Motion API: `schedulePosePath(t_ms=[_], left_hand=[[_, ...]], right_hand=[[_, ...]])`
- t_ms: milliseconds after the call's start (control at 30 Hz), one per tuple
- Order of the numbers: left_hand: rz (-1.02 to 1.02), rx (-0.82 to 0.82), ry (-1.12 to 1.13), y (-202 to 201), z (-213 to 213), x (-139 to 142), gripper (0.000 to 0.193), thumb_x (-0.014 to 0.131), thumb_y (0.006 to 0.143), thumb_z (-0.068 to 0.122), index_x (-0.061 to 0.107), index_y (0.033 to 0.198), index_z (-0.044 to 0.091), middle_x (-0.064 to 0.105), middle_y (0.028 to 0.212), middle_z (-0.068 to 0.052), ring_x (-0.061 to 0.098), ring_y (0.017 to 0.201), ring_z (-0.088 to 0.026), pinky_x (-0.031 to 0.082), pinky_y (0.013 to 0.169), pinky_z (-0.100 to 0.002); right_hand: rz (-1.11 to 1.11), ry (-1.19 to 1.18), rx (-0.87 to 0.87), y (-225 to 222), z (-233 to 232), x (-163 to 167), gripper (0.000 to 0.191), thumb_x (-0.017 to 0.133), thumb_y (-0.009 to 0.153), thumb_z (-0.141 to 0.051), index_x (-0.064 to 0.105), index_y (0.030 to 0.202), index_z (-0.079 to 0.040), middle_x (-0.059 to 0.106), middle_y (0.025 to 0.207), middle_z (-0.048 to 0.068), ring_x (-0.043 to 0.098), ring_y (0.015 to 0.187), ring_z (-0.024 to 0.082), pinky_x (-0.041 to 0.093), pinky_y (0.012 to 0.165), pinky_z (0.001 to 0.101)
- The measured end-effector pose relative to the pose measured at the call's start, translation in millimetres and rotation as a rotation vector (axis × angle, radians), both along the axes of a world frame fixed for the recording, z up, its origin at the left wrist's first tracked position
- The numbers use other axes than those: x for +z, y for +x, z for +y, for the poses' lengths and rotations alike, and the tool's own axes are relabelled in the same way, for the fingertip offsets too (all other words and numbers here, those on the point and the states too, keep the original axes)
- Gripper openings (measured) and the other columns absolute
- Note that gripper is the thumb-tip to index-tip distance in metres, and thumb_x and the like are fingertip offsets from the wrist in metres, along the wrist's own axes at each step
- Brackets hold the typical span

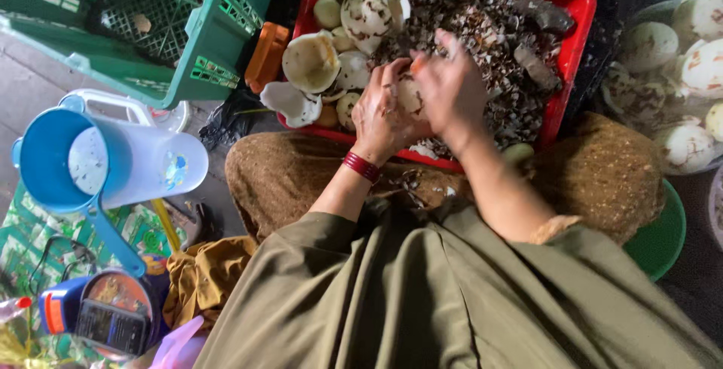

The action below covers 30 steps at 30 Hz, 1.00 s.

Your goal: The person sits on the floor and scrapes the brown outer skin and remaining husk off coconut shell halves with a small knife, letting the scrapings fall into a red tray. Cleaned shells are placed into a green plastic crate, and a finished shell is briefly rinsed in a bowl of water.

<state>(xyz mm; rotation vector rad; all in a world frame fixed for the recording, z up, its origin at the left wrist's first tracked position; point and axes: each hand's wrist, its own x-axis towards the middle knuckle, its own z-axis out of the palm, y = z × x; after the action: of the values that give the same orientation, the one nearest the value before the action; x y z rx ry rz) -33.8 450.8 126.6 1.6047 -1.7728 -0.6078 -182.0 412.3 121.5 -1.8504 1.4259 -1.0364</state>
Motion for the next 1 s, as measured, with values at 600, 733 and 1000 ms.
schedulePosePath(t_ms=[600,733,1000], left_hand=[[-0.097,-0.038,-0.161,-7,7,29,0.106,0.092,0.045,0.022,0.049,0.142,0.015,0.055,0.137,-0.012,0.057,0.125,-0.036,0.054,0.097,-0.044],[-0.028,-0.035,-0.081,0,6,22,0.104,0.098,0.048,0.035,0.050,0.139,0.018,0.057,0.138,-0.011,0.061,0.121,-0.034,0.054,0.095,-0.044],[0.064,0.017,0.018,4,-5,-3,0.085,0.093,0.067,0.041,0.054,0.139,0.019,0.066,0.127,-0.011,0.070,0.110,-0.033,0.058,0.090,-0.044]], right_hand=[[-0.809,0.851,0.063,-31,-61,-78,0.032,0.073,0.097,-0.030,0.074,0.111,-0.002,0.074,0.105,0.007,0.069,0.089,0.018,0.055,0.078,0.0336],[-0.650,0.479,0.029,-23,-24,-56,0.032,0.067,0.100,-0.030,0.077,0.118,-0.006,0.078,0.112,0.005,0.072,0.097,0.015,0.057,0.088,0.0291],[-0.046,-0.025,-0.019,9,-1,9,0.037,0.063,0.105,-0.034,0.075,0.123,-0.004,0.071,0.131,0.022,0.068,0.114,0.029,0.056,0.096,0.0337]])
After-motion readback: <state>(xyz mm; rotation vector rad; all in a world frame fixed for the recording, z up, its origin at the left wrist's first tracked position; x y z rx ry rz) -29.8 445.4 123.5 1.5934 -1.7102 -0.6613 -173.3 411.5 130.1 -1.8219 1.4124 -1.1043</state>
